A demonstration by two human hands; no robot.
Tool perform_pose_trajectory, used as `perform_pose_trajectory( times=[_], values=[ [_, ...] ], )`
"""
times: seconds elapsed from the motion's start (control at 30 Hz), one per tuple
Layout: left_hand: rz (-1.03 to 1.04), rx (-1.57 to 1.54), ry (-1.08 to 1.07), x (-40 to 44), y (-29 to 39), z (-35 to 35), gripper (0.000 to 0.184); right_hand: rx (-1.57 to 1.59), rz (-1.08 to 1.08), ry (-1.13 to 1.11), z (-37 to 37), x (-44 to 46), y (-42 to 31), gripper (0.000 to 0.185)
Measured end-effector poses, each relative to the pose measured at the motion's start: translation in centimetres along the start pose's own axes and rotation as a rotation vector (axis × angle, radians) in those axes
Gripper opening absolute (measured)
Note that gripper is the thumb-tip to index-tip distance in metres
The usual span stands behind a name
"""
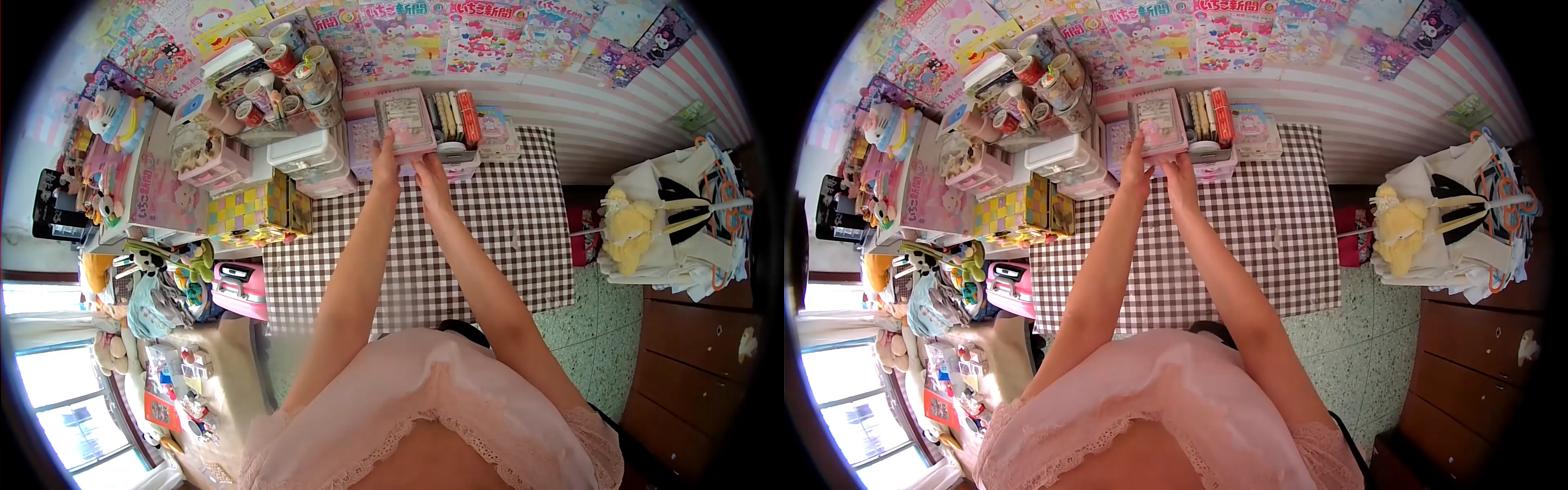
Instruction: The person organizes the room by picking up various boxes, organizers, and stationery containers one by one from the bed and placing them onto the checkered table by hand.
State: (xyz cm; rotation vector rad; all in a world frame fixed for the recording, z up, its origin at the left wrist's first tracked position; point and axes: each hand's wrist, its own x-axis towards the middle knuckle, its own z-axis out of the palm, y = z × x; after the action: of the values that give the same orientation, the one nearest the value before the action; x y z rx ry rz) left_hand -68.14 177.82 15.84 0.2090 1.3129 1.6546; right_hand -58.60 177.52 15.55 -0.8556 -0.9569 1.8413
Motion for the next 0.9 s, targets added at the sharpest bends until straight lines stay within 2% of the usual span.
perform_pose_trajectory(
  times=[0.07,0.13,0.37,0.57,0.73,0.9],
  values=[
    [0.045,-0.004,0.040,0.1,-0.4,0.0,0.075,0.014,-0.013,0.018,0.0,-0.3,-0.4,0.051],
    [0.092,0.078,-0.035,0.3,-0.4,-0.4,0.081,0.007,0.000,0.033,-0.2,-0.2,-0.2,0.053],
    [0.049,0.093,-0.064,-0.6,0.5,-0.8,0.080,-0.014,0.016,0.010,-0.9,0.2,0.1,0.053],
    [0.048,0.122,-0.040,-0.9,1.0,-0.9,0.076,0.043,0.071,0.056,-0.4,-0.2,-0.7,0.053],
    [0.065,0.105,0.098,-0.7,2.1,-3.6,0.064,0.001,0.160,-0.076,1.3,-0.7,-0.2,0.052],
    [0.079,0.041,0.119,0.0,2.5,-5.5,0.056,-0.008,0.169,-0.111,3.0,-0.1,1.0,0.050]
  ],
)
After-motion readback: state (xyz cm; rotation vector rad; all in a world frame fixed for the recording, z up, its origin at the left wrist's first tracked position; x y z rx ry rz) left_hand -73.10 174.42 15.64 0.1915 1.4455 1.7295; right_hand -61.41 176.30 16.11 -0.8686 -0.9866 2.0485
